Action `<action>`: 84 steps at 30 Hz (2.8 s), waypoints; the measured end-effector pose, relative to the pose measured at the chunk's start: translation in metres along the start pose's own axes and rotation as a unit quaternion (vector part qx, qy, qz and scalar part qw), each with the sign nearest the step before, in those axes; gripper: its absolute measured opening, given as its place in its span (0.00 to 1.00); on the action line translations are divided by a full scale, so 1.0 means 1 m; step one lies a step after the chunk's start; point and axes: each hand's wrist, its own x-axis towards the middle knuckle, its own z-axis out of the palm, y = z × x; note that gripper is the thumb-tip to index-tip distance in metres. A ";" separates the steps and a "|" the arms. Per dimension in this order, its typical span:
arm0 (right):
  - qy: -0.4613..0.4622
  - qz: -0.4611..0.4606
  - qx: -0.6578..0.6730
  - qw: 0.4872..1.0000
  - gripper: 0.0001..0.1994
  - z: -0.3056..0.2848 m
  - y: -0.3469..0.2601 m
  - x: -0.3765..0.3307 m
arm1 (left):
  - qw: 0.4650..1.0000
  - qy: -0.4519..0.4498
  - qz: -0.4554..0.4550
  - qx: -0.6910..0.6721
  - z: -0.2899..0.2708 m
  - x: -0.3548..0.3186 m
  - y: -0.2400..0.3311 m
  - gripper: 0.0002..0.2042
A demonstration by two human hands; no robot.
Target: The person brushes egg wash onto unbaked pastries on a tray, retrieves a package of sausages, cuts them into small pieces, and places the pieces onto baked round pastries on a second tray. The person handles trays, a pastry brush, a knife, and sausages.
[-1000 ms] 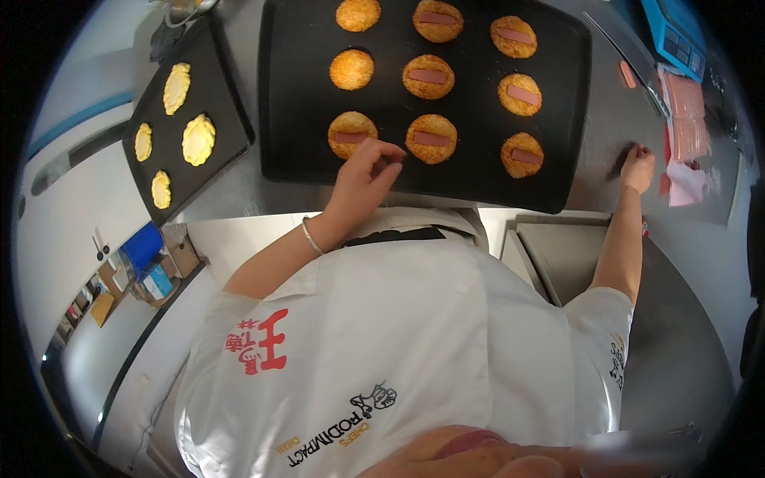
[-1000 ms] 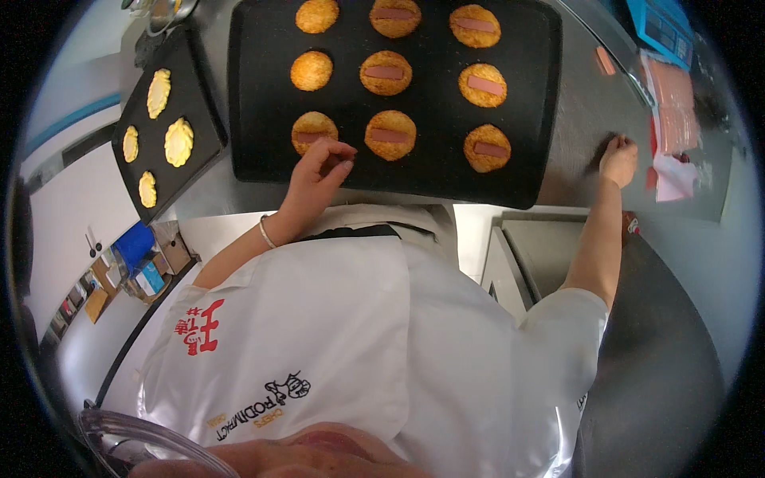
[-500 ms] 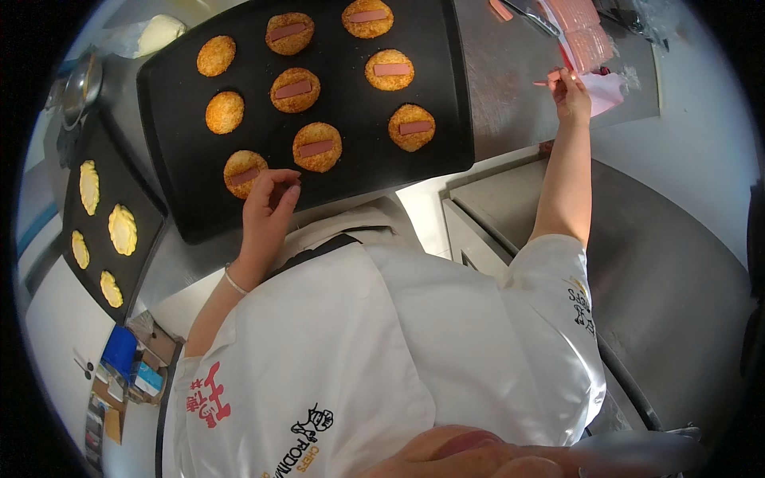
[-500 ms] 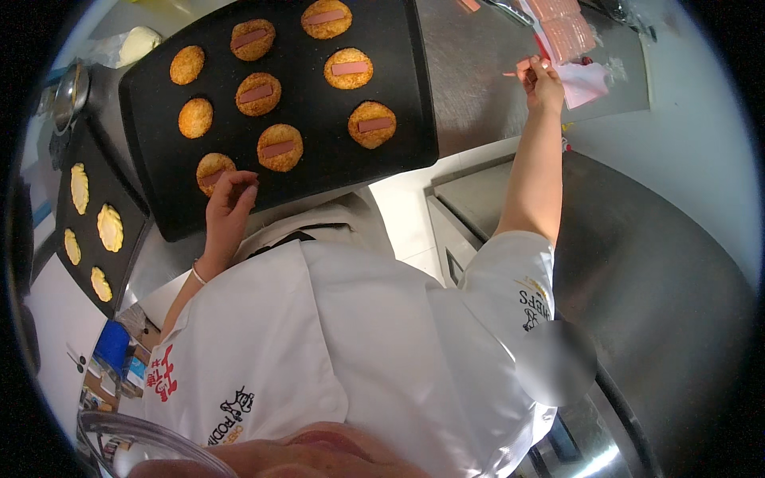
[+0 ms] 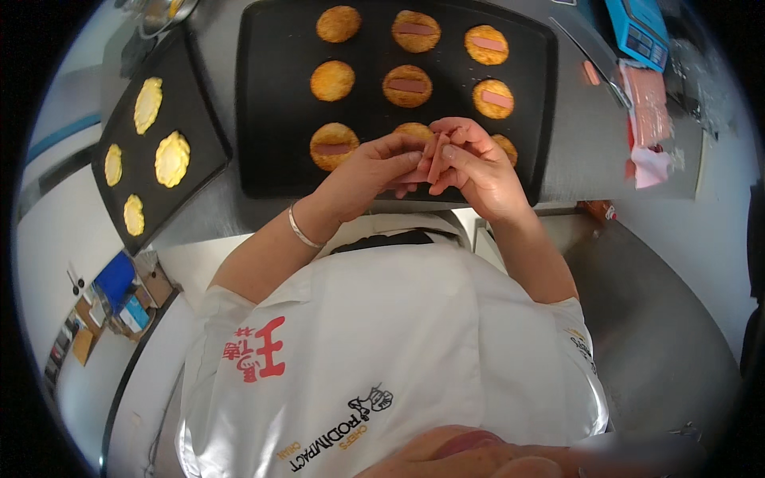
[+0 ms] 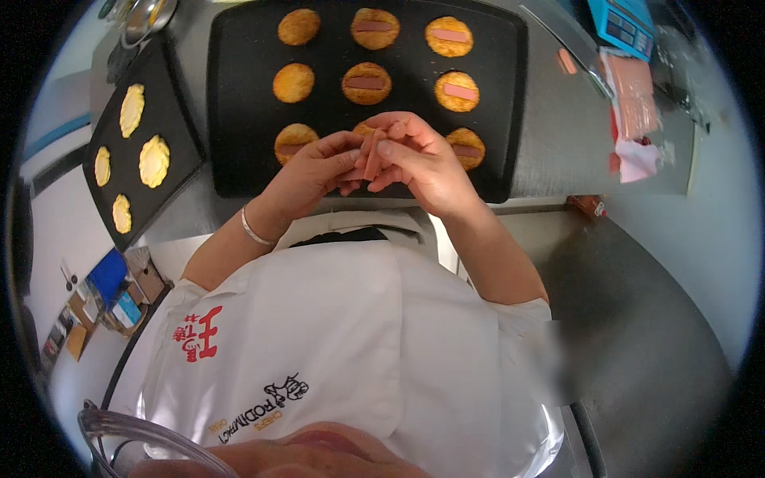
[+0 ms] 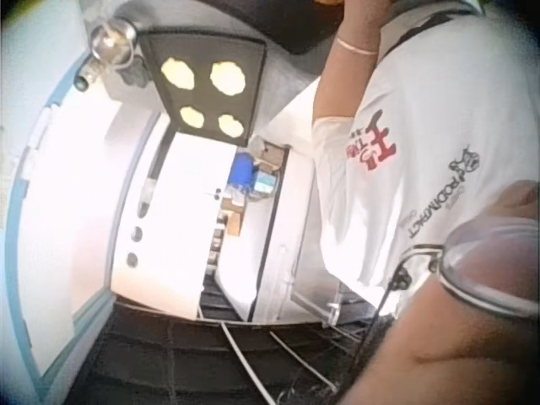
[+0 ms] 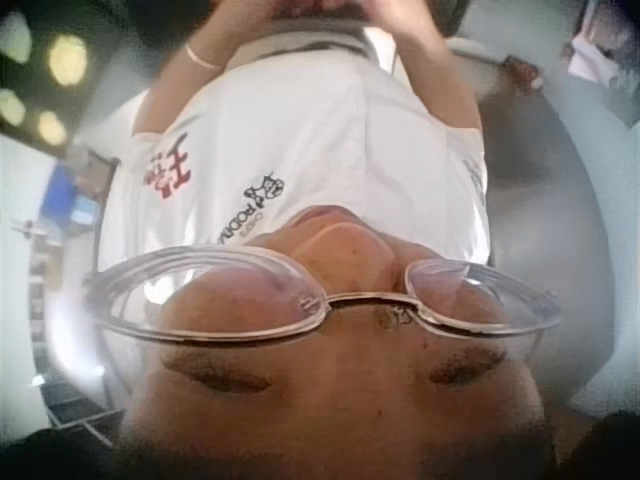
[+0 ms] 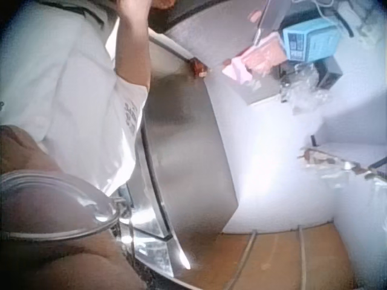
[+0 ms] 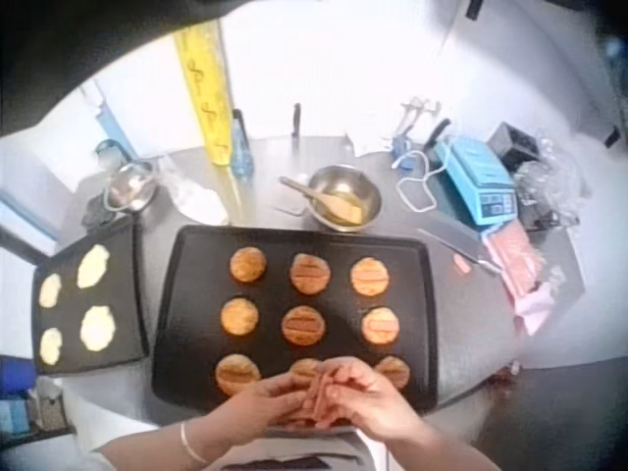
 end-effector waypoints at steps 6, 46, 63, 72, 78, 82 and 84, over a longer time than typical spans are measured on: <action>0.109 -0.049 0.133 0.984 0.12 0.003 0.008 0.027 | 0.992 0.129 0.015 0.007 -0.044 -0.020 -0.002 0.07; 0.158 -0.067 -0.593 0.786 0.10 0.026 0.068 0.191 | 0.832 0.355 0.198 0.378 -0.168 0.058 0.020 0.11; 0.115 -0.198 -0.291 0.929 0.07 0.067 0.080 0.111 | 0.989 0.143 0.024 -0.008 -0.096 -0.010 0.016 0.12; 0.129 -0.134 -0.393 0.901 0.07 0.064 0.058 0.115 | 0.987 0.154 0.037 0.010 -0.104 -0.003 0.021 0.14; 0.137 -0.064 -0.356 0.922 0.07 0.041 0.018 0.168 | 0.922 0.176 0.232 0.254 -0.134 0.039 0.068 0.12; 0.142 -0.136 -0.400 0.895 0.08 0.019 0.007 0.215 | 0.899 0.241 0.235 0.279 -0.154 0.069 0.098 0.14; 0.171 -0.125 -0.395 0.894 0.09 0.018 0.003 0.232 | 0.893 0.269 0.240 0.269 -0.162 0.082 0.104 0.14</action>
